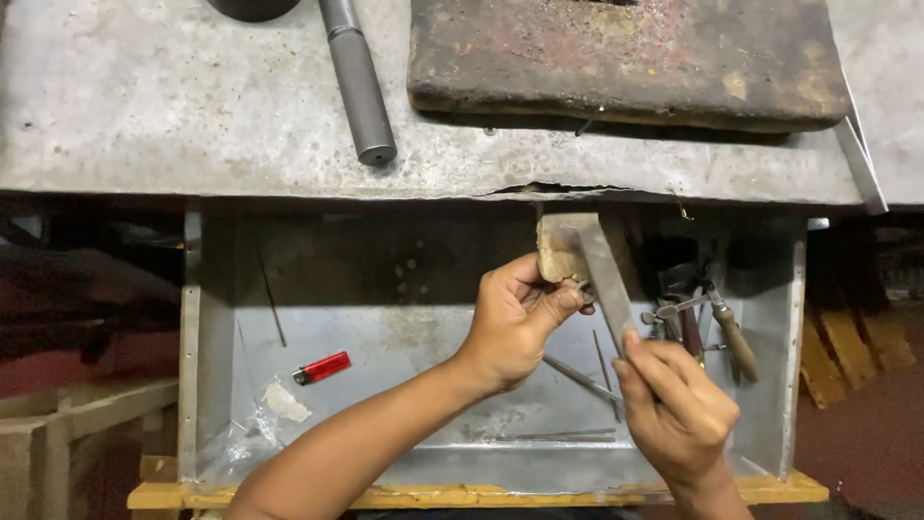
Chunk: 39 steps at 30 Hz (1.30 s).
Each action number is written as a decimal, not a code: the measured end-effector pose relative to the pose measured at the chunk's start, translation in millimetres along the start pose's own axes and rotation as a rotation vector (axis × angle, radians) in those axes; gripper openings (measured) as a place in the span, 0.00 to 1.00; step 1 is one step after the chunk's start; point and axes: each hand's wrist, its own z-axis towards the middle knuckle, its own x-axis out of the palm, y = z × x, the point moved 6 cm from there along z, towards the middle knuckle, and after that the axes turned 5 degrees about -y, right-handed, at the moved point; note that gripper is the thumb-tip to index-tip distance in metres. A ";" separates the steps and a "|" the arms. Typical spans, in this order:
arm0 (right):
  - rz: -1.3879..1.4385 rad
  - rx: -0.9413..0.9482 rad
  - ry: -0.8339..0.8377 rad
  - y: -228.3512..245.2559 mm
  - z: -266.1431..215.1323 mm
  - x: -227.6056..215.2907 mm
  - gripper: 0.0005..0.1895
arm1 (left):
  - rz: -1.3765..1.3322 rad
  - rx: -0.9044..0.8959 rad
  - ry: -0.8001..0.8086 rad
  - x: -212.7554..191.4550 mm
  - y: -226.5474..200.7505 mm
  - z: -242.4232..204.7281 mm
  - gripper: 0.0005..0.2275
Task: The person holds a small metal ring in the left hand and repeatedly files its surface with a metal file held in the right hand. The ring is rotated periodically to file different sides. The work is performed over an open drawer containing various tools.
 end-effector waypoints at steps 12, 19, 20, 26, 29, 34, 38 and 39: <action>0.044 -0.004 -0.009 -4.3 -6.1 9.2 0.09 | 0.004 -0.018 -0.011 -1.5 1.2 0.3 0.09; 0.043 0.094 -0.013 10.6 16.7 -23.0 0.11 | 0.021 0.001 0.012 0.4 -1.9 0.5 0.08; -0.014 0.073 0.034 16.6 27.2 -27.1 0.12 | 0.044 -0.009 0.006 0.2 -2.0 0.2 0.07; -0.114 -0.046 0.100 28.5 64.0 -33.8 0.14 | 0.033 -0.020 0.013 -0.9 -1.6 2.8 0.09; -0.194 -0.066 0.173 22.5 60.4 -28.2 0.15 | 0.031 -0.030 0.010 -1.2 0.5 1.7 0.07; -0.174 -0.144 0.127 20.3 63.1 -35.3 0.12 | 0.041 -0.042 0.005 -1.6 6.9 3.7 0.07; -0.214 -0.100 0.223 18.5 64.7 -26.2 0.16 | 0.010 -0.053 0.010 -1.2 7.0 4.2 0.06; -0.194 -0.137 0.248 24.7 69.3 -25.9 0.17 | 0.041 -0.053 0.002 -1.6 6.6 3.2 0.05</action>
